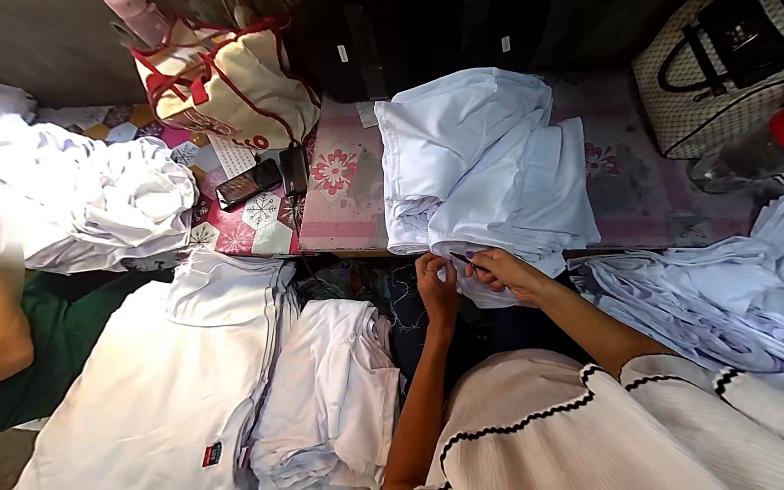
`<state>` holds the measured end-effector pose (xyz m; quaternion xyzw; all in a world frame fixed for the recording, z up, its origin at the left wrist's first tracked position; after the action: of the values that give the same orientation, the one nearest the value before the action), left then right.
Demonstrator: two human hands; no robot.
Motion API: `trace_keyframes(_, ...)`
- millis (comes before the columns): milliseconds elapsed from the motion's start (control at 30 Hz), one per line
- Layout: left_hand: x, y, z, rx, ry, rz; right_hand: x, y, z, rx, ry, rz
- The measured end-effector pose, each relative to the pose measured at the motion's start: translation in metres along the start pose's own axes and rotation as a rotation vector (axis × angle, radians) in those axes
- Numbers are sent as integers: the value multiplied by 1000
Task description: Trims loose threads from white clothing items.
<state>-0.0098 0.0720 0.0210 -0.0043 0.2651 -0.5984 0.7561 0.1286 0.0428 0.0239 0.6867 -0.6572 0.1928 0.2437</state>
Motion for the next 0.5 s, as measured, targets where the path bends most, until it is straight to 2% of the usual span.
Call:
trace_keyframes(100,5,-10,-11,226,-277,-88,2,1,12,2,64,-83)
trace_keyframes(167,7,-12,-11,345,-388,-120,4,6,16,3,101,-134)
trace_keyframes(500,12,-20,-12,525,-486,-80,0,18,11,-47,88,-217)
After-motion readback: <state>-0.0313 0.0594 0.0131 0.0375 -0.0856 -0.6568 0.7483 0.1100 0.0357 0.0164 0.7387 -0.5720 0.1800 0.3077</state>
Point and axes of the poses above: each hand's wrist, its own x-axis away from the middle knuckle, its own y-axis out of the palm, z = x × y, the point moved 9 cm from there along -x, towards the middle knuckle, and after that the axes turned 7 degrees about z, right-handed, at the moved point
